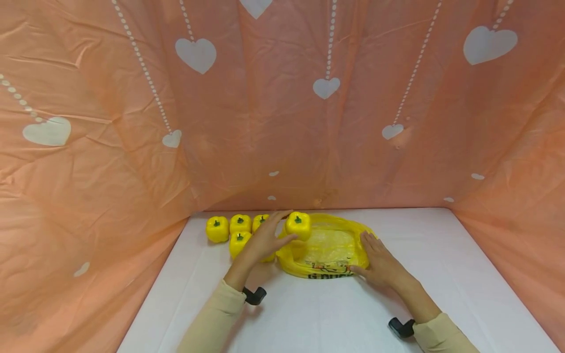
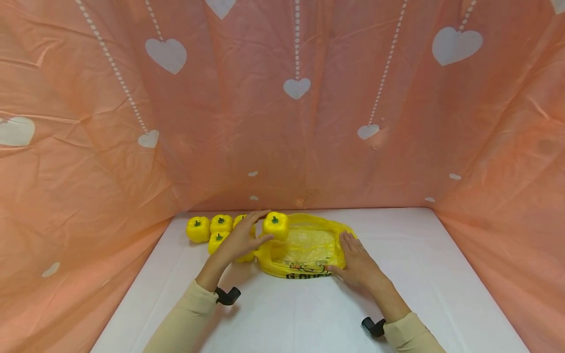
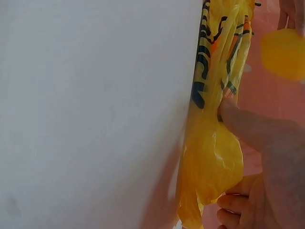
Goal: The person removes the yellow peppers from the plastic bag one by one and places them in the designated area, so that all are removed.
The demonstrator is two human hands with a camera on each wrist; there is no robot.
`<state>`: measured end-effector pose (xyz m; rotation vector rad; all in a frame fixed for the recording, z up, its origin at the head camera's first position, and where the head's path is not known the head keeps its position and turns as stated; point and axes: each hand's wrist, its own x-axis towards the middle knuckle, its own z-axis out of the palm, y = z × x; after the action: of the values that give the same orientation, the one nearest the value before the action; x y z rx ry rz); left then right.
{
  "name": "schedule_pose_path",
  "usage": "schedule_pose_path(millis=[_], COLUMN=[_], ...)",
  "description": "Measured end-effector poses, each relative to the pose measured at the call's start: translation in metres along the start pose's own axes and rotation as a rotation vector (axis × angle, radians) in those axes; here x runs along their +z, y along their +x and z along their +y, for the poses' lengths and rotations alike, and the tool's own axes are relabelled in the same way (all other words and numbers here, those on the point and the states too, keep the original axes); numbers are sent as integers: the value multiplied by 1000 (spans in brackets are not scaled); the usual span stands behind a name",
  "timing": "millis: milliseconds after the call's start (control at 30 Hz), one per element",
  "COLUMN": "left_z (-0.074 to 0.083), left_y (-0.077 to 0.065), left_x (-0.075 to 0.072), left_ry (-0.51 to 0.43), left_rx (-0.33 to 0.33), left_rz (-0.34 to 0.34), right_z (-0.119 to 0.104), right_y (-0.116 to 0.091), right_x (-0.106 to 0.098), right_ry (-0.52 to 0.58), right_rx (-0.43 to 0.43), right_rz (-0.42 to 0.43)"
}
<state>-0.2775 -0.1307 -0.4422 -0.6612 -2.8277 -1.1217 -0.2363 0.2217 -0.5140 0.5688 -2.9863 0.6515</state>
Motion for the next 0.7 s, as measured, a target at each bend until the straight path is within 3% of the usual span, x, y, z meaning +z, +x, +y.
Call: schedule_pose_path(millis=[700], left_z=[-21], left_y=[-23], left_x=[-38], left_ry=[-30], left_rx=[-37], left_rz=[111], right_z=[2], right_y=[-1], right_x=[1], right_ry=[3], right_rx=[27], right_rz=[-14])
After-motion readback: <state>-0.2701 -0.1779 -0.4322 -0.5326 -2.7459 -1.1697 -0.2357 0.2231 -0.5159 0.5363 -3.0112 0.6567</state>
